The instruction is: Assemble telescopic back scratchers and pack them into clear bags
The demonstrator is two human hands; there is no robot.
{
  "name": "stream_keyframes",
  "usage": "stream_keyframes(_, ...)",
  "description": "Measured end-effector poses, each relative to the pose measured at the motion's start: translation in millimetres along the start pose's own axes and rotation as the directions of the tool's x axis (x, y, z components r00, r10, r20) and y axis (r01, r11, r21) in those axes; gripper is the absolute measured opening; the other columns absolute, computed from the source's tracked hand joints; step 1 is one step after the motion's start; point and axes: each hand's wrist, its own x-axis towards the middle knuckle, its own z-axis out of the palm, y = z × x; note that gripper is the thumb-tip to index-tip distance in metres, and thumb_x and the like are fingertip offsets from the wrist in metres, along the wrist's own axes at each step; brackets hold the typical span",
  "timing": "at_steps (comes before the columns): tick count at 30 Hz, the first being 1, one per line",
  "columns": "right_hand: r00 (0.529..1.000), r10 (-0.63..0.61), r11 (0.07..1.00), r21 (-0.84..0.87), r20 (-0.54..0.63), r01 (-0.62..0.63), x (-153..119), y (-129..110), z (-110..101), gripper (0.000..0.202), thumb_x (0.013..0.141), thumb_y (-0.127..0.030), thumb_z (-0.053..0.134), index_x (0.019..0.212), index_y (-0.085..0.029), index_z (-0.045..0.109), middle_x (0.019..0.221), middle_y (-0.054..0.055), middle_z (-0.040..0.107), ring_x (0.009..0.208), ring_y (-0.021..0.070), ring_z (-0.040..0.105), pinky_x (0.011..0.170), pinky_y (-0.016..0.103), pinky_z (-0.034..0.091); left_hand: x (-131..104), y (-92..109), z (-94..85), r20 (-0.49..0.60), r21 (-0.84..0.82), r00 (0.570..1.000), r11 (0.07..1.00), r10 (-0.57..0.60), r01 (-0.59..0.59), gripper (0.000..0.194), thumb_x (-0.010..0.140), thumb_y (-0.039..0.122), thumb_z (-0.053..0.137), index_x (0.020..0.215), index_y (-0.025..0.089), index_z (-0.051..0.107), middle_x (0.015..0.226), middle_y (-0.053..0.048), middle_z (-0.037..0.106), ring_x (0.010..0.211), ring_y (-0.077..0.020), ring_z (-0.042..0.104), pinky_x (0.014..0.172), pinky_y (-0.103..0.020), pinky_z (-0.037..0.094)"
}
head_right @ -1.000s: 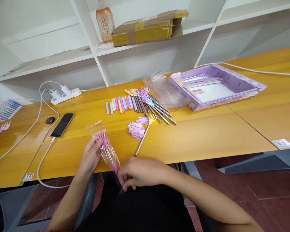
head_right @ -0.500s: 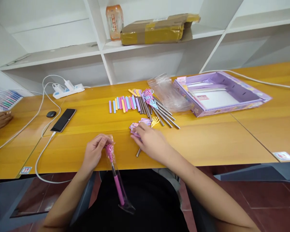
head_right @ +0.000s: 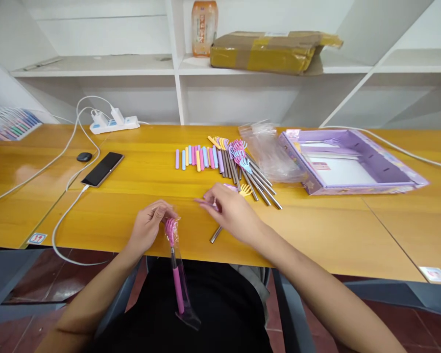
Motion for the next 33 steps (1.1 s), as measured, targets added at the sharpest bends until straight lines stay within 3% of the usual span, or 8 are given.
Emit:
stream_keyframes(1,0.983,-0.167,0.985,-0.052,-0.070,0.164,-2,-14,1,0.015,0.112,-0.020,0.062,0.097,-0.020,0.061,0.087,0.003,0.069,0.076,0.0158,0.060,0.070,0.030,0.044,0,0,-0.2,0.001,0.003,1.000,1.000,-0.010,0.010,0.058,0.110,0.064,0.058,0.086,0.017,0.083,0.090,-0.008,0.076,0.085,-0.0204,0.070,0.077,-0.030,0.052)
stream_keyframes(3,0.869,-0.486,0.862,-0.217,-0.094,0.458,-4,-41,6,0.017,0.111,-0.014,0.057,0.097,-0.020,0.064,0.087,0.004,0.068,0.076,0.0170,0.057,0.068,0.032,0.041,0,1,-0.2,0.003,-0.002,1.000,1.000,-0.025,0.025,0.058,0.110,0.065,0.058,0.085,0.017,0.081,0.089,-0.007,0.074,0.081,-0.0197,0.069,0.074,-0.030,0.052)
stream_keyframes(5,0.776,-0.630,0.732,-0.340,-0.010,0.590,-1,-60,14,0.022,0.109,-0.010,0.058,0.089,-0.019,0.064,0.081,0.003,0.063,0.072,0.0176,0.051,0.065,0.036,0.034,0,1,0.3,0.014,-0.011,1.000,1.000,-0.015,0.015,0.060,0.109,0.067,0.057,0.085,0.017,0.079,0.089,-0.007,0.073,0.081,-0.0200,0.068,0.075,-0.030,0.052)
stream_keyframes(6,0.766,-0.642,0.705,-0.371,0.029,0.605,2,-66,18,0.025,0.108,-0.010,0.059,0.084,-0.019,0.063,0.079,0.003,0.059,0.070,0.0175,0.047,0.064,0.037,0.031,0,1,0.7,0.019,-0.015,1.000,1.000,-0.001,0.001,0.061,0.109,0.069,0.056,0.085,0.017,0.078,0.089,-0.007,0.072,0.083,-0.0206,0.068,0.077,-0.031,0.052)
stream_keyframes(13,0.805,-0.593,0.736,-0.418,-0.019,0.533,30,-54,29,0.032,0.112,-0.008,0.054,0.083,-0.017,0.065,0.078,0.003,0.057,0.074,0.0183,0.045,0.067,0.037,0.029,-7,-5,3.6,0.098,-0.220,0.995,0.975,0.037,-0.015,0.081,0.108,0.084,0.031,0.120,0.017,0.074,0.111,-0.012,0.076,0.093,-0.0234,0.068,0.083,-0.034,0.056)
stream_keyframes(20,0.981,-0.195,0.981,-0.019,0.023,0.195,50,-41,15,0.023,0.116,-0.027,0.058,0.098,-0.017,0.068,0.098,0.006,0.068,0.084,0.0155,0.061,0.073,0.029,0.042,-7,-10,-0.7,0.080,-0.250,0.997,0.968,0.006,0.014,0.060,0.109,0.071,0.054,0.138,0.021,0.070,0.131,-0.012,0.075,0.106,-0.0231,0.074,0.097,-0.035,0.060)
stream_keyframes(24,0.988,-0.098,0.984,0.161,0.118,0.078,68,-43,-3,0.021,0.110,-0.027,0.069,0.092,-0.018,0.068,0.094,0.005,0.068,0.085,0.0157,0.061,0.078,0.029,0.045,-5,-3,0.7,0.132,-0.218,0.990,0.976,0.043,-0.013,0.055,0.108,0.065,0.062,0.137,0.019,0.069,0.129,-0.014,0.078,0.102,-0.0218,0.075,0.092,-0.033,0.059)
stream_keyframes(33,0.964,0.010,0.978,0.197,0.266,-0.065,94,-36,-8,0.014,0.100,-0.024,0.079,0.092,-0.018,0.070,0.091,0.003,0.072,0.083,0.0159,0.061,0.081,0.030,0.042,-2,2,1.8,0.133,-0.090,0.991,0.996,-0.016,0.028,0.035,0.109,0.051,0.067,0.125,0.020,0.074,0.127,-0.011,0.082,0.105,-0.0225,0.077,0.095,-0.033,0.058)
